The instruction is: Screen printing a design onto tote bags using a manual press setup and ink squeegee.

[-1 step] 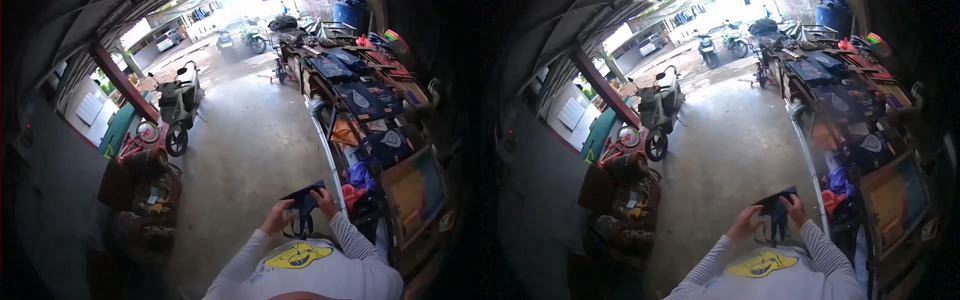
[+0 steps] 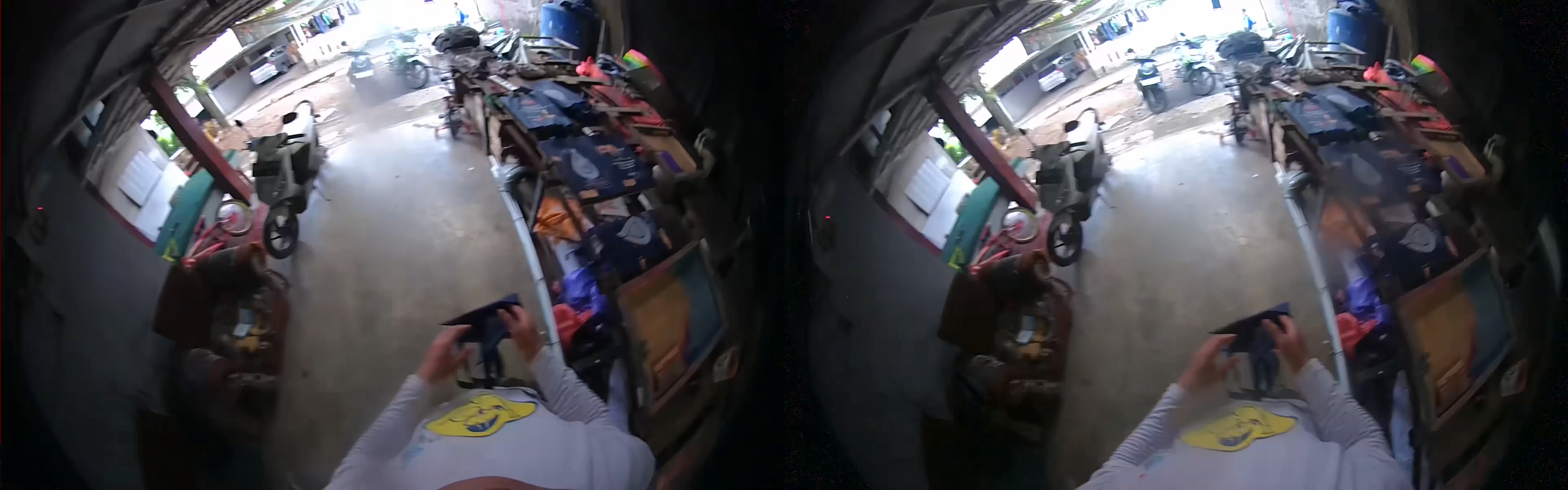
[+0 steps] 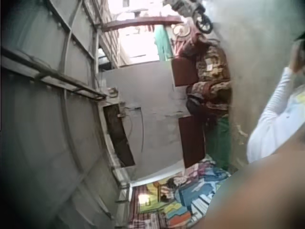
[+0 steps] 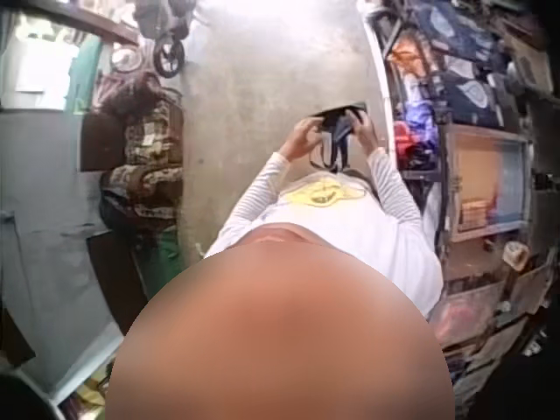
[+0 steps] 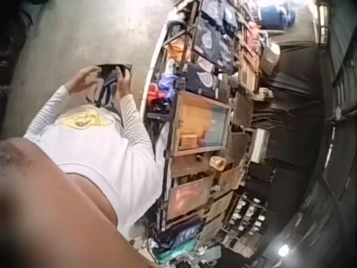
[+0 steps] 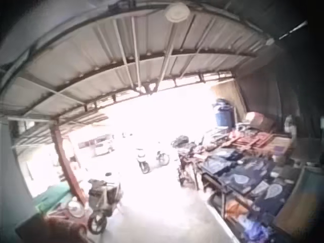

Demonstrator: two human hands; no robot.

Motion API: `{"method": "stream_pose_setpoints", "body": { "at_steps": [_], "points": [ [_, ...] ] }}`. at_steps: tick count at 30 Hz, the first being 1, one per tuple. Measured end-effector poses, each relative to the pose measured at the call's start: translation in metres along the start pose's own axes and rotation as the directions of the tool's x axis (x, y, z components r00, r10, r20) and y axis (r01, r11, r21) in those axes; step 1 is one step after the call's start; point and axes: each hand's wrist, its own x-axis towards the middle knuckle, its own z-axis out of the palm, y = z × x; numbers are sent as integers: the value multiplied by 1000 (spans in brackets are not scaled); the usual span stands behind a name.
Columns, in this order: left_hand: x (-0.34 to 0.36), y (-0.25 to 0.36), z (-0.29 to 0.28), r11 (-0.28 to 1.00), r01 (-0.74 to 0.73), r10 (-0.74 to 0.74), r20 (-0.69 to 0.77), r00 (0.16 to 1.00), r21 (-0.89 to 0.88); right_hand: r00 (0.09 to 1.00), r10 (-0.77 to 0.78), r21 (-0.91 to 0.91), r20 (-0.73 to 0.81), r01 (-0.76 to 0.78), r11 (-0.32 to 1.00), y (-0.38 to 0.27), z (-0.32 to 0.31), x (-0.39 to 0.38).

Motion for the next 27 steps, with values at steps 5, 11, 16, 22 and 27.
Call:
{"method": "stream_pose_setpoints", "body": {
  "at_steps": [5, 11, 16, 22, 27],
  "points": [
    [95, -43, 1, 985, 151, -140, -122, 983, 86, 960, 278, 66, 42, -280, 958, -74, 27, 85],
    [182, -48, -24, 981, 179, -155, -244, 957, 78, 933, 112, -61, 342, -97, 993, -100, 40, 180],
    [238, -79, -58, 986, 146, -127, -203, 971, 82, 883, 204, 157, 423, -293, 943, -114, 71, 253],
    [308, -155, -119, 987, 120, -81, -309, 947, 108, 865, 203, 44, 459, -250, 967, -105, 131, 357],
    [373, -217, -192, 994, 60, -30, -308, 951, 87, 905, 120, 60, 408, -158, 986, -105, 184, 436]
  ]
}}
